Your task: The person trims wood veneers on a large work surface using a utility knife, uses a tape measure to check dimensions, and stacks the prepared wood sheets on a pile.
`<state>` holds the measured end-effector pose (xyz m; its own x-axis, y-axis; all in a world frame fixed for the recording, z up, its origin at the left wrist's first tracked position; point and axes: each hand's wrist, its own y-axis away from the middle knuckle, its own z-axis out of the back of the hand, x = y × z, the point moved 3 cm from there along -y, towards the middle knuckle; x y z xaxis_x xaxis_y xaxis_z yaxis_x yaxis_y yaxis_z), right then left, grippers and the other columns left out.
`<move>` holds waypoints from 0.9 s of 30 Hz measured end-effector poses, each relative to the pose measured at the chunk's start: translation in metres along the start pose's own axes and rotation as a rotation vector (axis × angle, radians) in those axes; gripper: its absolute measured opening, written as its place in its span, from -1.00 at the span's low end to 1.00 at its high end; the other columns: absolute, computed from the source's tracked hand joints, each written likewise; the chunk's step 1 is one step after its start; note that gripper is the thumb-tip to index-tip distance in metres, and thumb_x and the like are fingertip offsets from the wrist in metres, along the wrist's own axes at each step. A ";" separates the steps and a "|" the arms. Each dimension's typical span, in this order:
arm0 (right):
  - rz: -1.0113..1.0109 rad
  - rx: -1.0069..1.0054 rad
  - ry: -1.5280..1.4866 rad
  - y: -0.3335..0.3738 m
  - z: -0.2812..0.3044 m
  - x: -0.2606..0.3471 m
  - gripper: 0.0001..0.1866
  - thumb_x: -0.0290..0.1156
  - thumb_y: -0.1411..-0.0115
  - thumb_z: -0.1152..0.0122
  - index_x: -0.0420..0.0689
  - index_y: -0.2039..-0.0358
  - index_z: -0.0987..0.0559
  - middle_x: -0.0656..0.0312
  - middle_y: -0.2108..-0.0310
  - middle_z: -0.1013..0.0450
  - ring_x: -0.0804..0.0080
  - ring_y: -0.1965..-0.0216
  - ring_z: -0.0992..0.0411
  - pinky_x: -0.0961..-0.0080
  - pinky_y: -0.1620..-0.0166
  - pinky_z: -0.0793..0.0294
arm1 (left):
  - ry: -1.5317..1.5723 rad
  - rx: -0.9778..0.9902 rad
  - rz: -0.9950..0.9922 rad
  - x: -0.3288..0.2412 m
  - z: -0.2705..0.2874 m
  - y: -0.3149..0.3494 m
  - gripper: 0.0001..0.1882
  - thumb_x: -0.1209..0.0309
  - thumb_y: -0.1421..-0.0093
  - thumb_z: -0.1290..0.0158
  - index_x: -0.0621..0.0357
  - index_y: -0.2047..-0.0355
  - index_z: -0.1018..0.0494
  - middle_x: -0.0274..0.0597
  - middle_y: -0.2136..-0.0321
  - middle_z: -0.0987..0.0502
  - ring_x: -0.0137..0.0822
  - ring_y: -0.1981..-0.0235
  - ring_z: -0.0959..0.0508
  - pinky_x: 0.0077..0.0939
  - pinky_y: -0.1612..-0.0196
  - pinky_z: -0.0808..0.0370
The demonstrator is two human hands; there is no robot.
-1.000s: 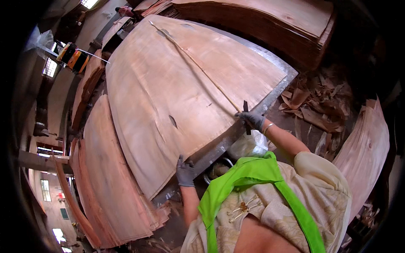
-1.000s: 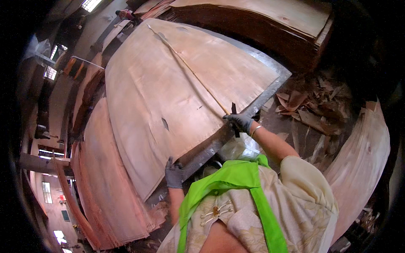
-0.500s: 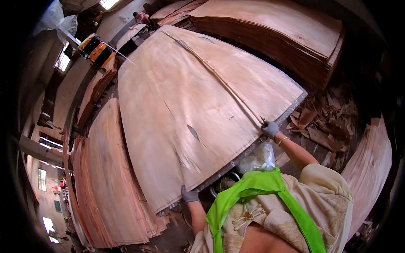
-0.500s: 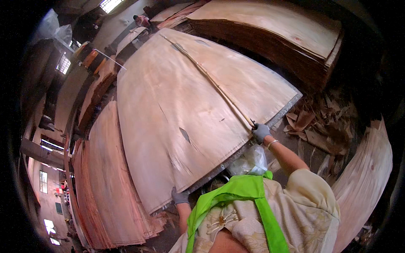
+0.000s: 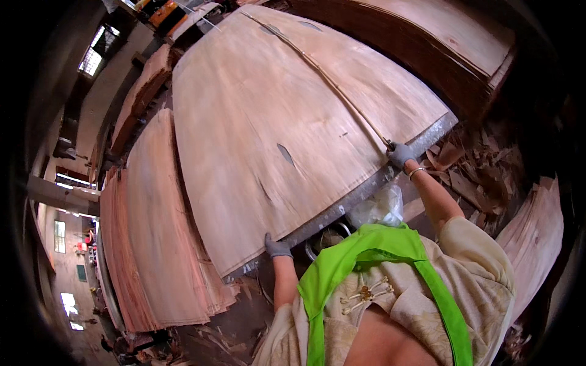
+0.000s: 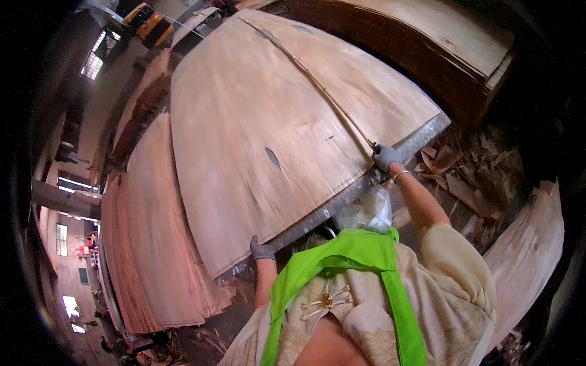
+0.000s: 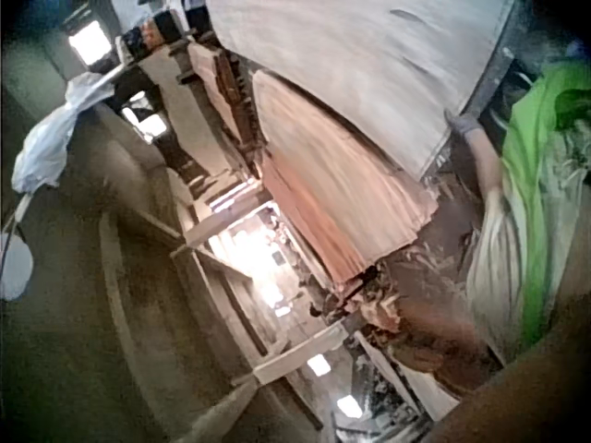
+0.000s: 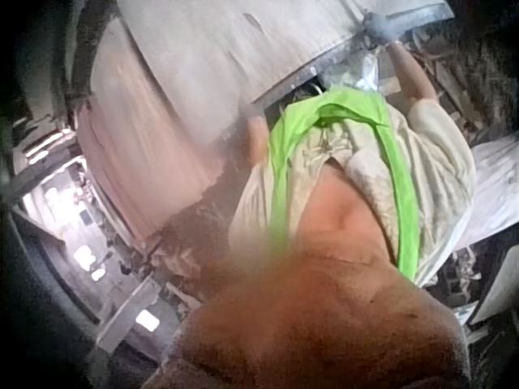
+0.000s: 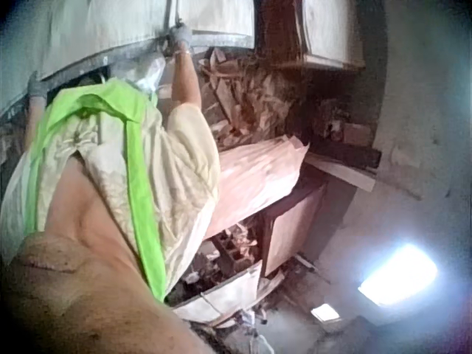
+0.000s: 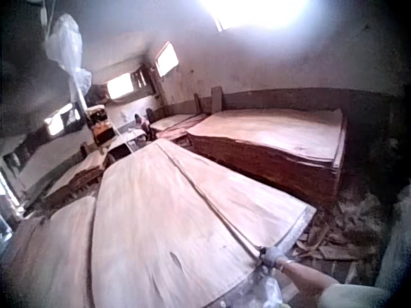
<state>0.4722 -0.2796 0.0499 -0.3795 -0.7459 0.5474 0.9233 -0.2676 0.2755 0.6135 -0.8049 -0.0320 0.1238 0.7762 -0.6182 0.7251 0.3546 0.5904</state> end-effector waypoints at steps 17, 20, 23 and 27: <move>0.312 -0.225 -0.224 0.133 -0.063 -0.014 -0.76 -0.36 0.11 -0.22 -0.14 0.37 -0.56 0.03 0.42 -0.49 0.12 0.37 -0.46 0.31 0.26 -0.42 | -0.575 0.193 0.271 0.028 -0.040 0.057 -0.52 0.15 -0.21 0.14 0.01 -0.10 -0.14 -0.25 0.48 -0.36 -0.38 0.52 -0.35 -0.56 0.47 -0.34; 0.170 -0.003 -0.443 0.180 -0.068 0.058 -0.73 -0.30 0.07 -0.20 -0.15 0.34 -0.55 0.03 0.39 -0.49 0.12 0.33 -0.45 0.32 0.24 -0.42 | -0.689 0.507 0.096 0.049 -0.106 0.086 -0.43 0.20 -0.21 0.15 -0.12 -0.20 0.03 -0.18 0.36 -0.39 -0.34 0.45 -0.35 -0.49 0.34 -0.40; 0.371 0.099 -0.522 0.210 -0.092 0.103 -0.67 -0.29 0.07 -0.15 -0.11 0.25 -0.52 0.01 0.35 -0.48 0.05 0.31 -0.45 0.27 0.21 -0.41 | -0.570 0.569 0.246 0.066 -0.159 0.095 -0.60 0.19 -0.21 0.13 -0.04 -0.04 -0.17 -0.17 0.34 -0.40 -0.34 0.45 -0.38 -0.49 0.37 -0.41; 0.318 0.122 -0.363 0.246 -0.098 0.100 -0.70 -0.26 0.03 -0.11 -0.02 0.24 -0.50 0.01 0.39 -0.46 0.02 0.34 -0.43 0.24 0.24 -0.39 | -0.538 0.623 0.163 0.057 -0.182 0.045 -0.69 0.22 -0.20 0.15 -0.01 0.07 -0.30 -0.26 0.38 -0.39 -0.45 0.57 -0.36 -0.57 0.46 -0.38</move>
<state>0.6675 -0.4796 0.0949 -0.0961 -0.5122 0.8535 0.9913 0.0287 0.1288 0.5299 -0.6503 0.0538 0.4515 0.3824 -0.8062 0.8920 -0.2159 0.3972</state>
